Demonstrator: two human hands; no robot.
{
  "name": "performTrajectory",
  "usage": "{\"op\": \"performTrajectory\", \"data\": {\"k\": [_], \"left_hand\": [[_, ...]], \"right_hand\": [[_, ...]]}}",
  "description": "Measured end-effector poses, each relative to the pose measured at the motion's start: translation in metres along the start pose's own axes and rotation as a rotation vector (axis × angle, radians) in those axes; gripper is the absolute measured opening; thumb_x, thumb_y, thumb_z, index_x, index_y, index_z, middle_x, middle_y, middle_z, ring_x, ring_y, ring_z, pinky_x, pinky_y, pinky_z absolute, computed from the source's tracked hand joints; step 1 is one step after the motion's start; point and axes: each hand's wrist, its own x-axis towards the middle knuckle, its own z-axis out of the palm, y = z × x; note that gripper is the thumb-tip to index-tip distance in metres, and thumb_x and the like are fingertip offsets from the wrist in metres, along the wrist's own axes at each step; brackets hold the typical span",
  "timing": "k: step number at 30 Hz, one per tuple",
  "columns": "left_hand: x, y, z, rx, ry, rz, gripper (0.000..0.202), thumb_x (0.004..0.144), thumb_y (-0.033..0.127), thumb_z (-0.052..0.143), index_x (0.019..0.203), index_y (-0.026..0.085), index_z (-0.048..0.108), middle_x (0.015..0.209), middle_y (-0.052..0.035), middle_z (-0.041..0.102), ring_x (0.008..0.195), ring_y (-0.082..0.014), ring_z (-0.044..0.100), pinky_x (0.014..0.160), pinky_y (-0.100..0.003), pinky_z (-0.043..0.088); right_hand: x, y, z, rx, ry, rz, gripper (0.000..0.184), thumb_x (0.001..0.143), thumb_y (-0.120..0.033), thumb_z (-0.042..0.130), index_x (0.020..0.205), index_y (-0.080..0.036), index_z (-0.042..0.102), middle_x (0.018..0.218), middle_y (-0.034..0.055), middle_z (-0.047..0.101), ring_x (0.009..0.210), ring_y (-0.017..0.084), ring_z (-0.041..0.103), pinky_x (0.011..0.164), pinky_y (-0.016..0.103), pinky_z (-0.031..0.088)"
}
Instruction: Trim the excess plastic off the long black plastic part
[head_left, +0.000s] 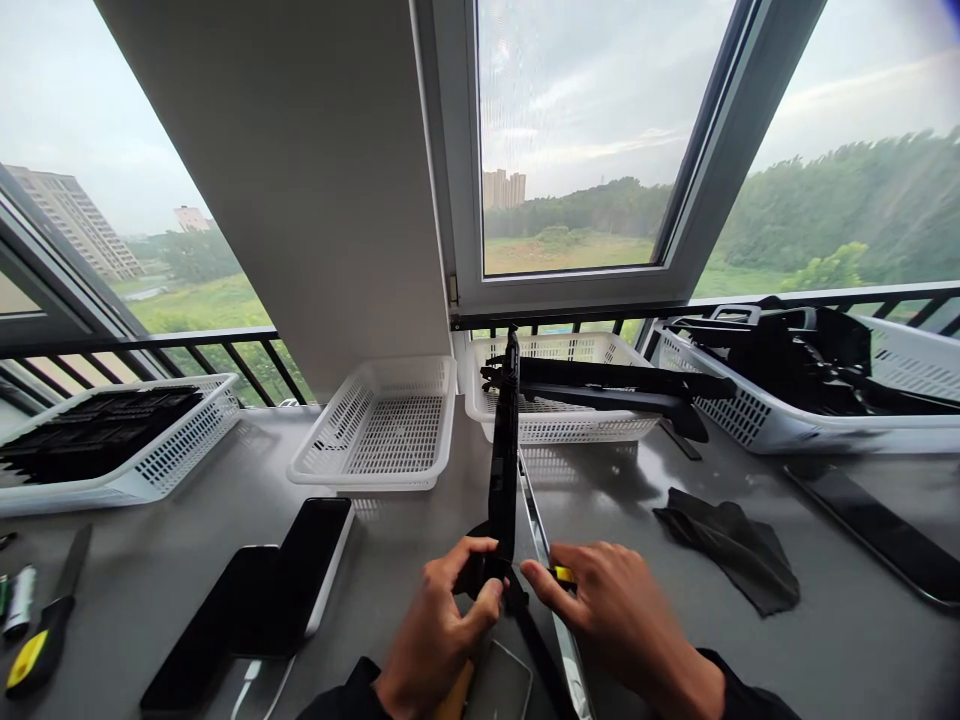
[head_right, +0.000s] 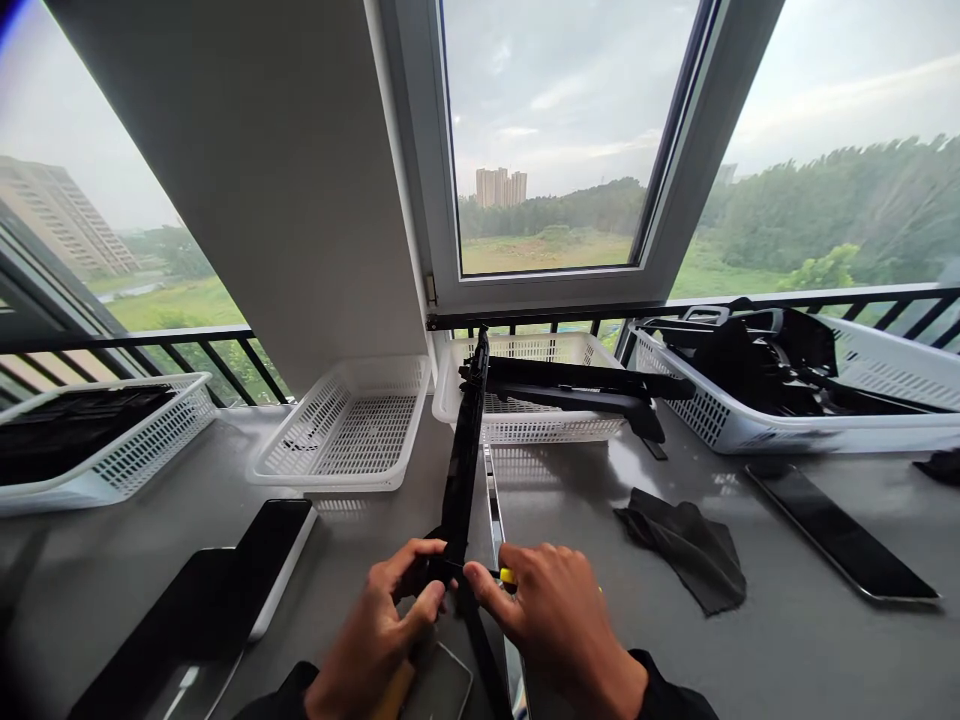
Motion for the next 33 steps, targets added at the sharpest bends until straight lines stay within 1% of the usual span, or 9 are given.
{"op": "performTrajectory", "data": {"k": [5, 10, 12, 15, 19, 22, 25, 29, 33], "left_hand": [[0.0001, -0.0045, 0.0011, 0.044, 0.037, 0.031, 0.033, 0.092, 0.034, 0.073, 0.122, 0.020, 0.077, 0.093, -0.0061, 0.084, 0.085, -0.0250, 0.077, 0.081, -0.033, 0.060], [0.0012, 0.0005, 0.0011, 0.041, 0.017, 0.043, 0.031, 0.096, 0.037, 0.069, 0.122, 0.020, 0.074, 0.097, -0.0066, 0.085, 0.088, -0.0256, 0.079, 0.089, -0.037, 0.059], [0.0006, 0.0019, 0.0004, 0.073, 0.031, 0.025, 0.033, 0.096, 0.039, 0.068, 0.124, 0.020, 0.073, 0.103, -0.0081, 0.085, 0.094, -0.0276, 0.079, 0.091, -0.038, 0.059], [-0.0006, 0.0019, -0.0011, 0.097, 0.033, 0.026, 0.035, 0.097, 0.039, 0.068, 0.126, 0.021, 0.072, 0.112, -0.0103, 0.085, 0.103, -0.0299, 0.079, 0.094, -0.039, 0.058], [-0.0011, 0.0026, -0.0017, 0.081, 0.020, 0.050, 0.035, 0.099, 0.039, 0.066, 0.128, 0.020, 0.070, 0.114, -0.0113, 0.085, 0.101, -0.0281, 0.079, 0.098, -0.041, 0.057], [-0.0009, 0.0039, -0.0010, 0.099, 0.031, 0.055, 0.034, 0.098, 0.040, 0.067, 0.126, 0.020, 0.071, 0.111, -0.0103, 0.086, 0.098, -0.0275, 0.080, 0.096, -0.040, 0.057], [-0.0008, 0.0017, -0.0009, 0.108, 0.023, 0.078, 0.032, 0.098, 0.039, 0.067, 0.124, 0.021, 0.072, 0.111, -0.0098, 0.086, 0.096, -0.0265, 0.081, 0.094, -0.038, 0.058], [-0.0002, -0.0049, -0.0013, 0.079, 0.006, 0.107, 0.035, 0.100, 0.043, 0.067, 0.126, 0.020, 0.069, 0.118, -0.0114, 0.085, 0.106, -0.0276, 0.081, 0.100, -0.038, 0.059], [-0.0001, -0.0046, -0.0002, 0.039, 0.029, 0.143, 0.027, 0.100, 0.035, 0.066, 0.124, 0.022, 0.069, 0.116, -0.0083, 0.085, 0.101, -0.0242, 0.082, 0.096, -0.035, 0.061]], "right_hand": [[-0.0009, -0.0018, -0.0059, 0.044, 0.000, -0.020, 0.069, 0.108, -0.072, 0.043, 0.065, -0.023, 0.063, 0.063, 0.0045, 0.074, 0.059, 0.020, 0.068, 0.062, 0.035, 0.019], [-0.0009, -0.0022, -0.0068, 0.114, 0.006, -0.012, 0.073, 0.108, -0.076, 0.036, 0.064, -0.023, 0.061, 0.061, 0.0037, 0.070, 0.058, 0.019, 0.065, 0.062, 0.035, 0.020], [-0.0014, -0.0025, -0.0043, 0.116, 0.009, 0.003, 0.075, 0.108, -0.077, 0.033, 0.064, -0.023, 0.060, 0.060, 0.0038, 0.070, 0.058, 0.019, 0.063, 0.062, 0.034, 0.020], [-0.0024, -0.0020, -0.0002, 0.122, 0.012, -0.013, 0.073, 0.108, -0.077, 0.035, 0.065, -0.023, 0.060, 0.061, 0.0033, 0.070, 0.058, 0.019, 0.063, 0.062, 0.034, 0.019], [-0.0014, -0.0016, 0.0001, 0.159, 0.036, -0.012, 0.075, 0.108, -0.078, 0.032, 0.065, -0.023, 0.057, 0.060, 0.0021, 0.068, 0.057, 0.017, 0.060, 0.063, 0.034, 0.020], [-0.0005, -0.0032, -0.0018, 0.190, 0.017, 0.003, 0.076, 0.109, -0.078, 0.028, 0.065, -0.022, 0.056, 0.059, 0.0020, 0.067, 0.057, 0.017, 0.060, 0.062, 0.033, 0.020], [-0.0017, -0.0043, -0.0014, 0.185, -0.004, -0.014, 0.075, 0.108, -0.078, 0.029, 0.065, -0.022, 0.055, 0.060, 0.0022, 0.067, 0.057, 0.017, 0.060, 0.063, 0.034, 0.020], [-0.0035, -0.0024, -0.0002, 0.167, 0.024, -0.028, 0.075, 0.108, -0.078, 0.031, 0.064, -0.022, 0.054, 0.059, 0.0019, 0.066, 0.057, 0.017, 0.060, 0.063, 0.034, 0.020], [-0.0011, 0.0001, -0.0013, 0.177, 0.046, -0.003, 0.077, 0.108, -0.079, 0.028, 0.064, -0.022, 0.056, 0.059, 0.0016, 0.066, 0.057, 0.016, 0.060, 0.062, 0.033, 0.022]]}}
